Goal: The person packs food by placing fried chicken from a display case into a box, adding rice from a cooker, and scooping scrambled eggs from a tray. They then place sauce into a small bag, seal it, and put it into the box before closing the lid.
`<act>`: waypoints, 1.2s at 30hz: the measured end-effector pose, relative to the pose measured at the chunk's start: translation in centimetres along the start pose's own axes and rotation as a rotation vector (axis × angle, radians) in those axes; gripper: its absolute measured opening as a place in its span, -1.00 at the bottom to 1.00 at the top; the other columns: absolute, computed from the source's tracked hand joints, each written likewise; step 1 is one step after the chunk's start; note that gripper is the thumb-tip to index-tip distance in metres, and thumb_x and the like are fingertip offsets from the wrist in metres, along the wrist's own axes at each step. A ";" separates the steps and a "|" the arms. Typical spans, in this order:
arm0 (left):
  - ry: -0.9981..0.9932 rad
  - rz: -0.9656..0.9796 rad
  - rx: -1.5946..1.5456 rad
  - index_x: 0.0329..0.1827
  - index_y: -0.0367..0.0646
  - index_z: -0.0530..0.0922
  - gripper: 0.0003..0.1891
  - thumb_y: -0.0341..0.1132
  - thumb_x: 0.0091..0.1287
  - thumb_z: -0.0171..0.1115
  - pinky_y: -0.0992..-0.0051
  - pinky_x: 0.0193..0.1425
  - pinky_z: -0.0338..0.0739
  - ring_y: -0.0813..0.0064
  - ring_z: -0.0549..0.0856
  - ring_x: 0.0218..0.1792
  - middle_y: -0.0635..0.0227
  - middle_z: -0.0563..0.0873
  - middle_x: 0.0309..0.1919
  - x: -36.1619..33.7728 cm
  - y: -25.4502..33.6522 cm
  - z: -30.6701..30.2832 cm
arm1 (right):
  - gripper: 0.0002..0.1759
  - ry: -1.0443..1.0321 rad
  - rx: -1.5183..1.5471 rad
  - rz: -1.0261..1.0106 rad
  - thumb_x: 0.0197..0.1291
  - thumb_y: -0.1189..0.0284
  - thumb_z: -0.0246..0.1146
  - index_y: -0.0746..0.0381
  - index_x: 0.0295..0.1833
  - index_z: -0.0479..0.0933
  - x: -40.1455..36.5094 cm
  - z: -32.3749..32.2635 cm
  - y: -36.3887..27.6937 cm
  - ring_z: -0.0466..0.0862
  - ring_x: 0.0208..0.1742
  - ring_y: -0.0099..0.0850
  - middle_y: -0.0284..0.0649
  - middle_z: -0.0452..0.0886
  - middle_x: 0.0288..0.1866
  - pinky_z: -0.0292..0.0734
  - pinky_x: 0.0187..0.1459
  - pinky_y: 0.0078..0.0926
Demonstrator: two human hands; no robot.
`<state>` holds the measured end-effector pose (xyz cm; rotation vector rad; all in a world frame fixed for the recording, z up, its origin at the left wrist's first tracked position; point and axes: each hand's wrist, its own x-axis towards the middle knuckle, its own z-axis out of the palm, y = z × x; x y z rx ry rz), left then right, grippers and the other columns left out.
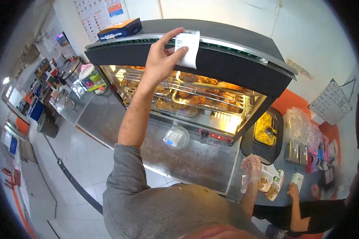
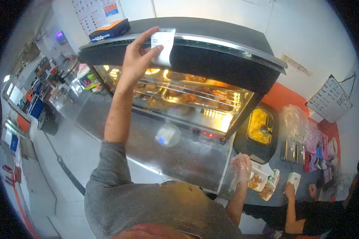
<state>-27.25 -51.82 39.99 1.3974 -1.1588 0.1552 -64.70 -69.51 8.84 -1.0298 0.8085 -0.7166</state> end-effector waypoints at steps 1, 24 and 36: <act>-0.043 -0.056 -0.011 0.27 -0.25 0.42 -0.50 -0.44 0.24 0.27 0.64 -0.22 0.58 0.59 0.68 -0.19 0.16 0.64 -0.01 0.1 -0.2 -0.2 | -0.85 0.023 0.005 -0.010 0.24 0.30 0.21 0.13 -0.26 0.44 -0.4 0.5 -0.4 0.57 -0.51 -0.49 -0.31 0.56 -0.48 0.47 -0.51 -0.55; 0.129 0.243 0.743 0.26 -0.12 0.38 -0.18 0.16 0.01 0.41 0.27 -0.05 0.52 0.27 0.56 -0.05 0.17 0.53 -0.10 -2.6 -1.5 -1.0 | -0.82 0.160 -0.093 -0.069 0.27 0.28 0.18 0.16 -0.19 0.44 -5.0 -1.1 0.7 0.58 -0.49 -0.45 -0.28 0.54 -0.49 0.47 -0.52 -0.55; 0.220 0.156 1.006 0.26 0.00 0.44 -0.47 -0.14 0.19 0.23 0.24 0.27 0.35 0.03 0.46 0.20 0.05 0.53 0.14 9.4 -16.5 -32.1 | -0.81 0.236 -0.172 -0.065 0.26 0.28 0.21 0.15 -0.26 0.43 -5.6 2.6 1.4 0.54 -0.52 -0.52 -0.31 0.53 -0.50 0.43 -0.52 -0.58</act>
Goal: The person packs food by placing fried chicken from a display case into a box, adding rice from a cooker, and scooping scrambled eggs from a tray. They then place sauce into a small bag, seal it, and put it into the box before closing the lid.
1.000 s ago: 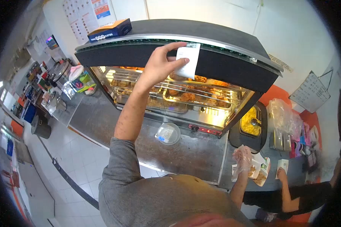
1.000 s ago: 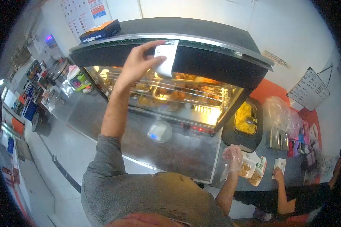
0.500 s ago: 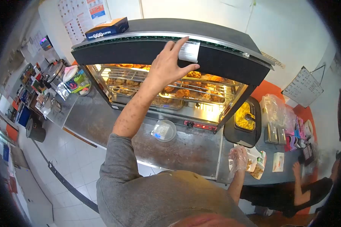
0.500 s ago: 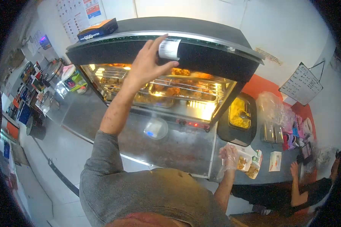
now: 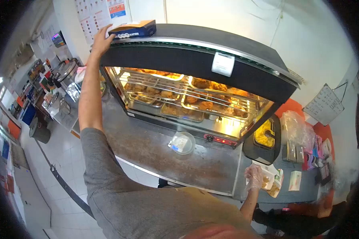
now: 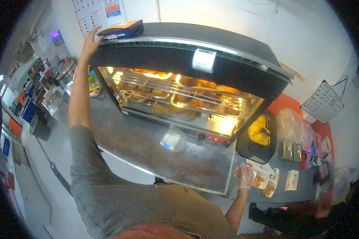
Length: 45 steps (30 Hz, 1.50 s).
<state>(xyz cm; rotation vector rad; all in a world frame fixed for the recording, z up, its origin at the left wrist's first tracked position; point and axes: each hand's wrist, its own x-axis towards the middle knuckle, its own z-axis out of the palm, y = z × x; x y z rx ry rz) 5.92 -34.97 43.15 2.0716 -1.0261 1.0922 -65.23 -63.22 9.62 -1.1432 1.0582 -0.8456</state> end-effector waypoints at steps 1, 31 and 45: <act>-0.068 0.070 -0.120 0.25 0.00 0.45 -0.49 -0.15 0.20 0.21 0.25 0.28 0.35 0.02 0.46 0.21 0.02 0.53 0.15 0.9 -0.8 0.2 | -0.83 -0.026 0.022 -0.051 0.27 0.29 0.20 0.16 -0.23 0.44 0.0 1.1 0.8 0.53 -0.53 -0.51 -0.32 0.53 -0.48 0.42 -0.53 -0.58; 0.285 0.138 -0.060 -0.07 -0.25 0.62 -0.56 0.00 0.31 0.16 0.12 -0.04 0.52 -0.07 0.67 -0.19 0.06 0.72 -0.32 9.9 4.4 3.0 | -0.90 -0.233 -0.532 -1.119 0.17 0.41 0.28 0.22 -0.30 0.57 -7.5 37.2 -19.0 0.65 -0.41 -0.43 -0.24 0.64 -0.45 0.56 -0.36 -0.46; -0.705 -0.088 -0.070 0.30 0.18 0.44 -0.47 -0.30 0.19 0.20 0.33 0.21 0.51 0.15 0.55 0.18 0.05 0.52 0.20 11.6 1.3 7.2 | -0.88 -0.886 -0.284 -1.164 0.16 0.52 0.25 0.32 -0.20 0.56 -10.6 36.6 -18.1 0.70 -0.35 -0.45 -0.18 0.67 -0.37 0.62 -0.38 -0.51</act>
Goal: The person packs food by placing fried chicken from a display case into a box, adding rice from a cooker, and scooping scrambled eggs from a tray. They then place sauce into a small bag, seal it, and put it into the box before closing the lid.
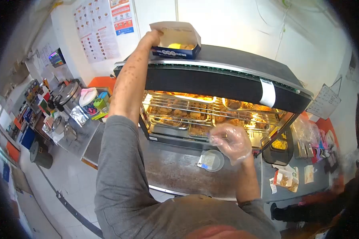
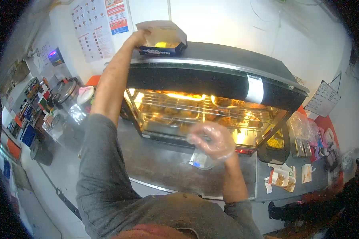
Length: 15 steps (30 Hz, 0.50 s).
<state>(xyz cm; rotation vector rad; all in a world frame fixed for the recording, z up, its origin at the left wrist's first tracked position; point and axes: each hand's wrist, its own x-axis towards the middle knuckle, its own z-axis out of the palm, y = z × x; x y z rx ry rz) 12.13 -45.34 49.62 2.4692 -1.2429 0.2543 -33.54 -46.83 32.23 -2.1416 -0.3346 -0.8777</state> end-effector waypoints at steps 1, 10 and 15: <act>0.070 -0.089 -0.133 0.24 0.08 0.48 -0.51 -0.38 0.19 0.13 0.31 0.14 0.56 0.11 0.59 0.11 0.01 0.56 0.13 -0.1 0.1 -0.7 | -0.89 0.014 -0.049 0.048 0.15 0.55 0.25 0.33 -0.19 0.55 -1.7 -0.4 0.3 0.69 -0.34 -0.44 -0.18 0.67 -0.36 0.62 -0.35 -0.52; 0.396 0.018 0.104 0.18 0.00 0.52 -0.59 -0.39 0.23 0.14 0.23 -0.21 0.68 0.03 0.72 -0.33 -0.07 0.69 -0.26 -12.8 -1.2 -11.2 | -0.93 0.373 -0.108 0.419 0.06 0.66 0.22 0.35 -0.29 0.52 -14.0 -2.9 2.6 0.62 -0.30 -0.49 -0.20 0.65 -0.28 0.54 -0.19 -0.55; 0.229 -0.071 -0.058 0.15 0.02 0.54 -0.59 -0.41 0.19 0.19 0.25 -0.04 0.59 0.02 0.68 -0.17 0.00 0.66 -0.12 -29.6 -0.8 -6.0 | -0.88 0.371 -0.058 0.317 0.06 0.53 0.26 0.34 -0.27 0.52 -12.8 0.8 2.4 0.62 -0.24 -0.36 -0.14 0.62 -0.24 0.51 -0.16 -0.48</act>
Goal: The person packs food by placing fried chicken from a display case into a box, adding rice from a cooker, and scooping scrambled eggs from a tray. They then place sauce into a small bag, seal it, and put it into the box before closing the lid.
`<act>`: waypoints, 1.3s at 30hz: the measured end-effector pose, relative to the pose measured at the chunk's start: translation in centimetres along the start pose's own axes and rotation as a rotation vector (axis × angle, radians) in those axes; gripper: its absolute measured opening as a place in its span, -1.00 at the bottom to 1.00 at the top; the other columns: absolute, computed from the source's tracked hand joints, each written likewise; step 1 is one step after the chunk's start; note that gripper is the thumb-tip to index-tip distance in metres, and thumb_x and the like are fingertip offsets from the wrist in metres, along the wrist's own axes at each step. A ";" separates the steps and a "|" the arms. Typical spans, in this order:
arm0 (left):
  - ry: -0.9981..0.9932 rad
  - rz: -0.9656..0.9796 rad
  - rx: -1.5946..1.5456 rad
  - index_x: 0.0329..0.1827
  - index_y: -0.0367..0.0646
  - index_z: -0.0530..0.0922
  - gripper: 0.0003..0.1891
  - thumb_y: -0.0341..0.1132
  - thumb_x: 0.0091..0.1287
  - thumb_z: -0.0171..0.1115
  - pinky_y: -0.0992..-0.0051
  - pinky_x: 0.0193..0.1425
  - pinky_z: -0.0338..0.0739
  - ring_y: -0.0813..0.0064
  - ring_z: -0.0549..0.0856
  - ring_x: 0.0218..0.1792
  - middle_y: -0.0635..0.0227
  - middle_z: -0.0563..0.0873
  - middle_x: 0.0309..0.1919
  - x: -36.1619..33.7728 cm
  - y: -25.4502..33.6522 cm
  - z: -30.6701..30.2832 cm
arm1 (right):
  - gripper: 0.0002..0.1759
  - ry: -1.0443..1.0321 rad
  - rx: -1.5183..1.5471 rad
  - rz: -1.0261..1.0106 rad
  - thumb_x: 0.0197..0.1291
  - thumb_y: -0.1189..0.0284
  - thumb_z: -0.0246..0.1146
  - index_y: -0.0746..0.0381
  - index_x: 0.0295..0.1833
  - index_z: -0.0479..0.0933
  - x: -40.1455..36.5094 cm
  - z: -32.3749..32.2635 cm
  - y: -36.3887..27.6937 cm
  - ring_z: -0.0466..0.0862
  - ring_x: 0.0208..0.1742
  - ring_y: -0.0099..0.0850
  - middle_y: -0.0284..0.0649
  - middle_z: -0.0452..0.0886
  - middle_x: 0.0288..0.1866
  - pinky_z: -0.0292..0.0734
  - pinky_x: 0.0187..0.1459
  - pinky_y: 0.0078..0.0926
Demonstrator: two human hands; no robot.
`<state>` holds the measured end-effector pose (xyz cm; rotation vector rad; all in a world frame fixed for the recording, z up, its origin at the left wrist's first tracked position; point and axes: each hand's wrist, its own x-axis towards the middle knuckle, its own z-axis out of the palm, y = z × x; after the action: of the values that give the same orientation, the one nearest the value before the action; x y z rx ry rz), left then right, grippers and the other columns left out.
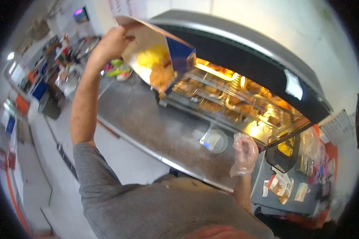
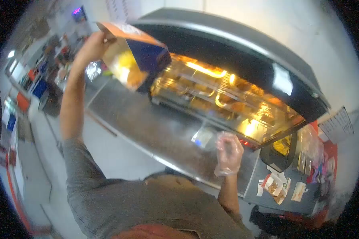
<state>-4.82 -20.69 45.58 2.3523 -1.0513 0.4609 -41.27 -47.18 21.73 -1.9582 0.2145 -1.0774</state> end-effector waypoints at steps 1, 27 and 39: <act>0.053 0.225 0.140 0.11 -0.03 0.56 -0.62 -0.43 0.19 0.18 0.23 0.00 0.56 -0.01 0.66 -0.14 0.01 0.66 -0.11 -2.9 -3.8 2.6 | -0.81 -0.023 -0.033 -0.068 0.09 0.44 0.27 0.34 -0.23 0.52 0.4 1.4 -0.7 0.61 -0.23 -0.33 -0.13 0.62 -0.22 0.51 -0.15 -0.46; -0.233 -0.384 -0.684 0.16 0.08 0.52 -0.58 -0.48 0.23 0.17 0.24 -0.07 0.54 0.02 0.67 -0.22 -0.02 0.67 -0.26 -32.8 -25.0 36.2 | -0.40 -0.876 -0.321 0.857 0.05 0.07 0.35 0.41 -0.03 0.59 0.5 34.7 20.7 0.68 -0.19 -0.23 0.01 0.68 -0.16 0.54 -0.14 -0.34; -0.115 -0.776 -0.838 0.07 -0.05 0.60 -0.65 -0.49 0.23 0.10 0.34 0.01 0.52 0.13 0.67 -0.16 0.07 0.69 -0.11 -33.7 -23.4 39.6 | -0.66 -0.795 -1.219 -0.108 0.31 0.21 0.05 0.17 0.05 0.52 -10.3 39.5 18.5 0.59 -0.06 -0.22 -0.12 0.59 -0.05 0.53 -0.05 -0.19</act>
<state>-4.88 -10.71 -10.57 1.8008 -0.2057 -0.3550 -13.41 -29.22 -8.35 -3.3310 0.3667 -0.0354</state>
